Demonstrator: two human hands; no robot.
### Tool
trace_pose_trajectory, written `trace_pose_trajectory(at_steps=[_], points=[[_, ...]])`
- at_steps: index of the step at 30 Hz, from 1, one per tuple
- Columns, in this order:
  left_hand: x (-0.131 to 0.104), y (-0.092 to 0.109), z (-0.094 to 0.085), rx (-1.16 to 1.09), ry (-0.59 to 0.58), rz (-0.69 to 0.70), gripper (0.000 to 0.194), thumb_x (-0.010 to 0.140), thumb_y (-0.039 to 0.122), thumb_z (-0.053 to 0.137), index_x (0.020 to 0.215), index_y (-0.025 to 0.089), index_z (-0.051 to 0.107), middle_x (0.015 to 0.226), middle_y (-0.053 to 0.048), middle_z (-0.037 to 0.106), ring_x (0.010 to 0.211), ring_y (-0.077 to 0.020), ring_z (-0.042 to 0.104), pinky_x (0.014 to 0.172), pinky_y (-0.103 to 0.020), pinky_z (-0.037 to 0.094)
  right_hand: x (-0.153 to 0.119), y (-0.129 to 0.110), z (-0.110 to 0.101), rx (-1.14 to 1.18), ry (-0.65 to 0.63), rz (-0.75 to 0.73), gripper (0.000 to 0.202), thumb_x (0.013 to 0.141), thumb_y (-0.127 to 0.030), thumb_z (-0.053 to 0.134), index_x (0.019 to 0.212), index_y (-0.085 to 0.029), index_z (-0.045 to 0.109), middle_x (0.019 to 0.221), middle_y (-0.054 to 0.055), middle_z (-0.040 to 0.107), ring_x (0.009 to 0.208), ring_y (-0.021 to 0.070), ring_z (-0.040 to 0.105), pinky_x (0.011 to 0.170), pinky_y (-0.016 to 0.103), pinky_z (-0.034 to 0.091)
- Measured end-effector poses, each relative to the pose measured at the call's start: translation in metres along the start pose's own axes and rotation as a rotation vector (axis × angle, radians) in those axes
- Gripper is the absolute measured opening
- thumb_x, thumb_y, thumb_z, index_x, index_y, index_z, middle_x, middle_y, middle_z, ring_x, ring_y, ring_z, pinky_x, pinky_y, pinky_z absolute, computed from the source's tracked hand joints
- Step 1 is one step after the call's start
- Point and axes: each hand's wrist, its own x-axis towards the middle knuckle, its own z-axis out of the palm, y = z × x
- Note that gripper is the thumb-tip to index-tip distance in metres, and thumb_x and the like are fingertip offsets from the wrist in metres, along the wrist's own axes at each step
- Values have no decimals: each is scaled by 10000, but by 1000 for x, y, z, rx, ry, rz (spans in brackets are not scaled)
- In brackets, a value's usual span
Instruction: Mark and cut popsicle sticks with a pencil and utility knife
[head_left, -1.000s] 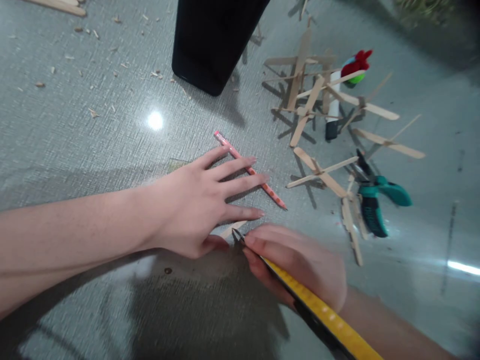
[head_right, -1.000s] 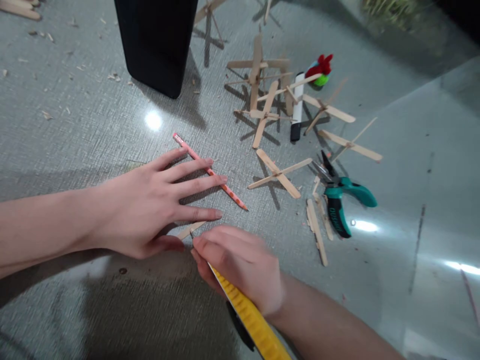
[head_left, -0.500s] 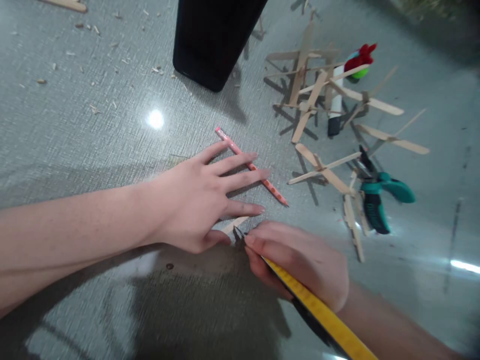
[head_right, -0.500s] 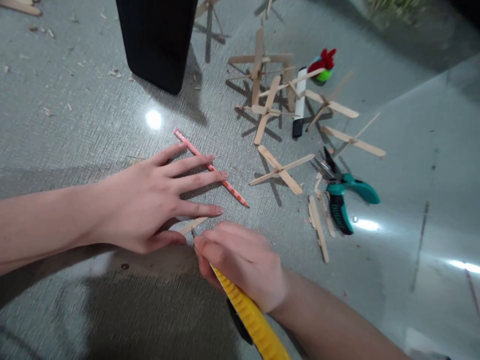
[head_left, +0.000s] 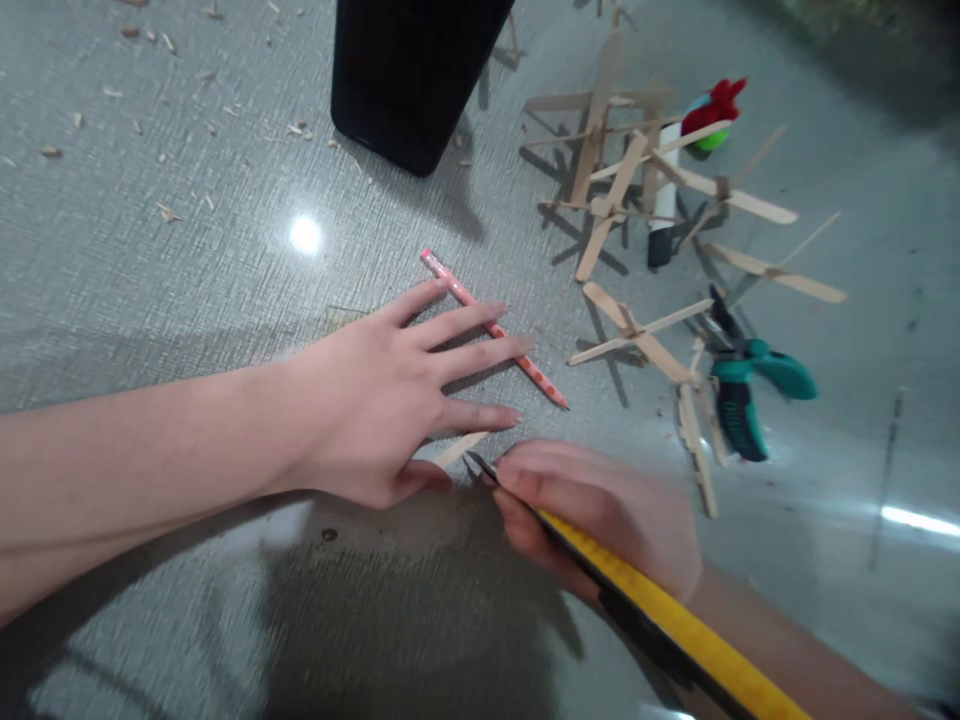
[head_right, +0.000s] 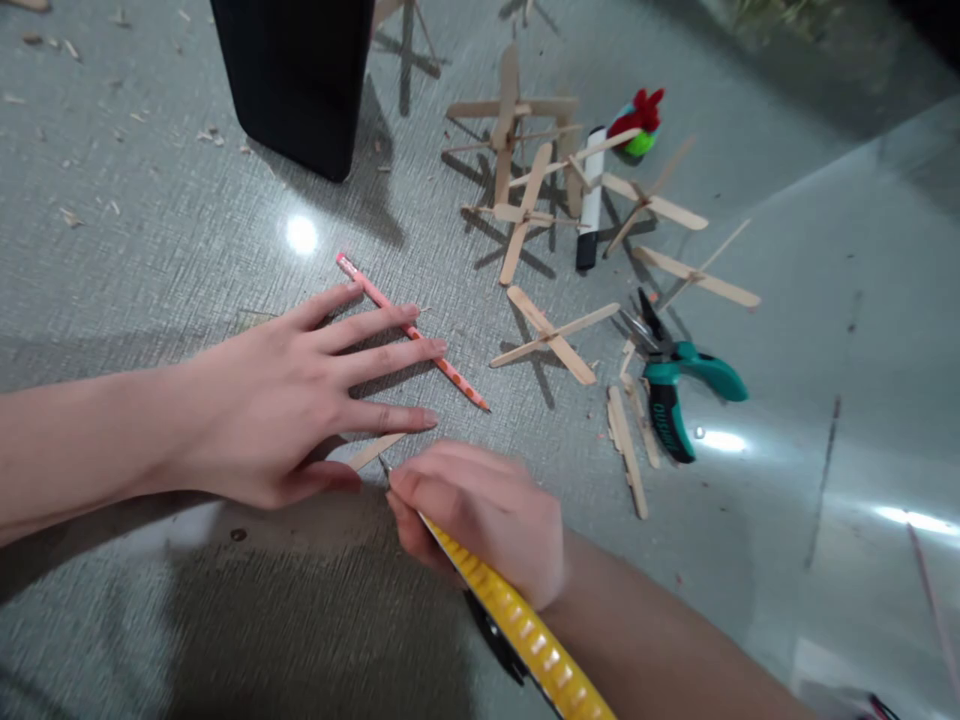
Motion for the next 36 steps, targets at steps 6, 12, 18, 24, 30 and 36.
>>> trace_pose_trajectory(at_steps=[6, 12, 18, 24, 30, 36], points=[[0, 1, 1, 18, -14, -6, 669, 816, 593, 679, 1439, 378, 563, 1652, -45, 365, 1557, -359, 261, 1267, -625, 154, 7, -2, -3, -20, 48, -89, 420, 897, 6, 519, 1204, -281, 524, 614, -82, 644, 567, 138, 677, 614, 248, 600], [0, 0, 1, 14, -8, -1, 671, 826, 590, 675, 1448, 368, 555, 1658, -26, 354, 1557, -373, 250, 1267, -623, 150, 5, -2, -1, -45, 25, -50, 457, 904, -42, 540, 1271, -313, 515, 685, -52, 695, 623, 175, 710, 621, 304, 634], [0, 0, 1, 7, -19, 0, 687, 821, 592, 685, 1456, 363, 550, 1662, -49, 345, 1560, -371, 246, 1271, -622, 140, 3, -2, -2, -12, 19, -37, 485, 933, -56, 512, 1327, -338, 486, 647, -65, 679, 589, 187, 707, 602, 333, 637], [1, 0, 1, 5, -2, 7, 687, 824, 587, 684, 1455, 348, 555, 1649, -59, 371, 1555, -374, 259, 1265, -625, 164, 2, -2, -3, -37, 4, -34, 516, 909, -52, 539, 1327, -350, 488, 716, -40, 722, 635, 196, 726, 630, 348, 653], [0, 0, 1, 3, -17, 6, 683, 820, 582, 692, 1450, 353, 560, 1658, -67, 351, 1553, -381, 259, 1264, -632, 150, 3, -2, -1, -72, 37, -44, 496, 897, -57, 542, 1301, -342, 506, 740, -29, 733, 640, 193, 731, 639, 341, 665], [-1, 0, 0, 4, 5, 8, 636, 862, 586, 655, 1445, 347, 566, 1641, -69, 385, 1545, -377, 282, 1256, -625, 172, 1, 2, 0, -92, 89, -118, 407, 878, -32, 583, 1214, -261, 564, 758, -15, 724, 671, 169, 728, 665, 287, 659]])
